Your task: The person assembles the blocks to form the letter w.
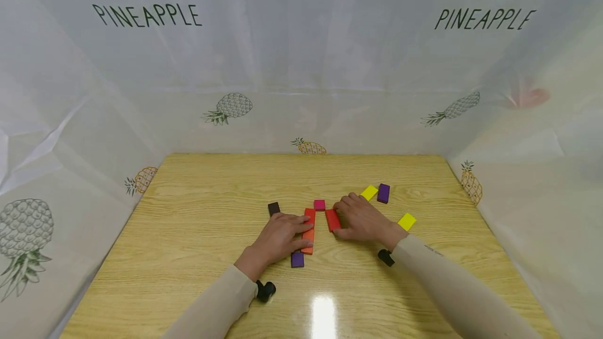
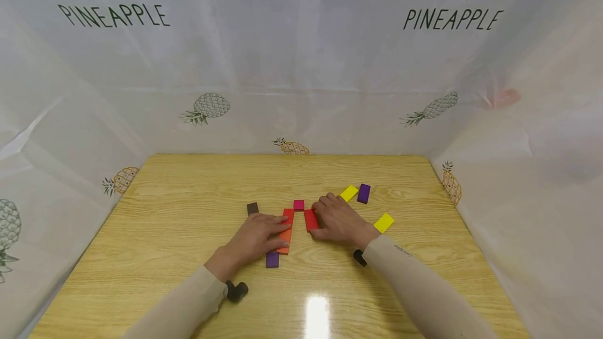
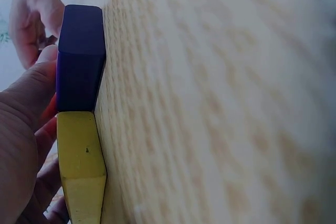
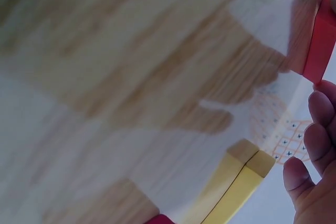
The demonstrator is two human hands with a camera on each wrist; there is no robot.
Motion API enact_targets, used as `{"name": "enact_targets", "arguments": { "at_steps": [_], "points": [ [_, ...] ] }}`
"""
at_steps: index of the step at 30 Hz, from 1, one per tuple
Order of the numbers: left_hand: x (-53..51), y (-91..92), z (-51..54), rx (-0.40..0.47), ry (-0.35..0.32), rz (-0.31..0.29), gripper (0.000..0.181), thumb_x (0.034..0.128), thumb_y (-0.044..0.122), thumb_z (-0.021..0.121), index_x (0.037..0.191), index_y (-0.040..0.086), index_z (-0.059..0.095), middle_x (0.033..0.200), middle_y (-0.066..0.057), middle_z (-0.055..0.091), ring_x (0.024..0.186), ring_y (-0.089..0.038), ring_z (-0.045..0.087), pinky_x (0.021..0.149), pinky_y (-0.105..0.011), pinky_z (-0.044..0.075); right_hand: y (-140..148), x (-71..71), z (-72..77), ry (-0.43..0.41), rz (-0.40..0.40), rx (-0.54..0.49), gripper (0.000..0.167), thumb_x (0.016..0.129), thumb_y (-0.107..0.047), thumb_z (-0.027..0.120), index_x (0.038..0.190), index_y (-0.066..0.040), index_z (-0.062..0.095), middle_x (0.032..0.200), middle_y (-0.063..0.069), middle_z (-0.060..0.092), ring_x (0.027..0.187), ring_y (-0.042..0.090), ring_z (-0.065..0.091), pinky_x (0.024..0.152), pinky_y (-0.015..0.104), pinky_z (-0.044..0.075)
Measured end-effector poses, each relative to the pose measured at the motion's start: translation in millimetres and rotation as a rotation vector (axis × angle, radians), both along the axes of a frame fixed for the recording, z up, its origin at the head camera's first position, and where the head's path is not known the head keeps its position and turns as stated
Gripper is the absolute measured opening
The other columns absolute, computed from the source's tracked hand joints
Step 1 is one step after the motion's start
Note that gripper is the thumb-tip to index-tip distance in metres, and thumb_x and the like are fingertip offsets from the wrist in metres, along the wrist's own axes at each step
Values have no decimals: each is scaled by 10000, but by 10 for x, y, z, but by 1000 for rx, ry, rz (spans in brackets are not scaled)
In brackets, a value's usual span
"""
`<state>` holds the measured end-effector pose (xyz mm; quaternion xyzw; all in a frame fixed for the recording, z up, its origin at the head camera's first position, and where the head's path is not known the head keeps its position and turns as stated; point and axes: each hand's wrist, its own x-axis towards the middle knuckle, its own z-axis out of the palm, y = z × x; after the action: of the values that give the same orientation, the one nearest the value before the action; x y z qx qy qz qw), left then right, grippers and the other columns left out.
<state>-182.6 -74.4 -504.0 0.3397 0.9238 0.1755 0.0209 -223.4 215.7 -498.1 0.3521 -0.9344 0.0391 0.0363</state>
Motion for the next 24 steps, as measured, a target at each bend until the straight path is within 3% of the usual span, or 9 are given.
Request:
{"name": "enact_targets", "arguments": {
  "at_steps": [24],
  "points": [
    [-3,1,-3,-15,1,6,576,1010,510,661,1493,200,629,1569,3,569,1430,-262,549,1202,-497,363,-23,-22,-1,-23,-27,-3,631,924,-535,718,1342,-70,629,1212,55,638,1094,238,528,997,450,501]
  ]
}}
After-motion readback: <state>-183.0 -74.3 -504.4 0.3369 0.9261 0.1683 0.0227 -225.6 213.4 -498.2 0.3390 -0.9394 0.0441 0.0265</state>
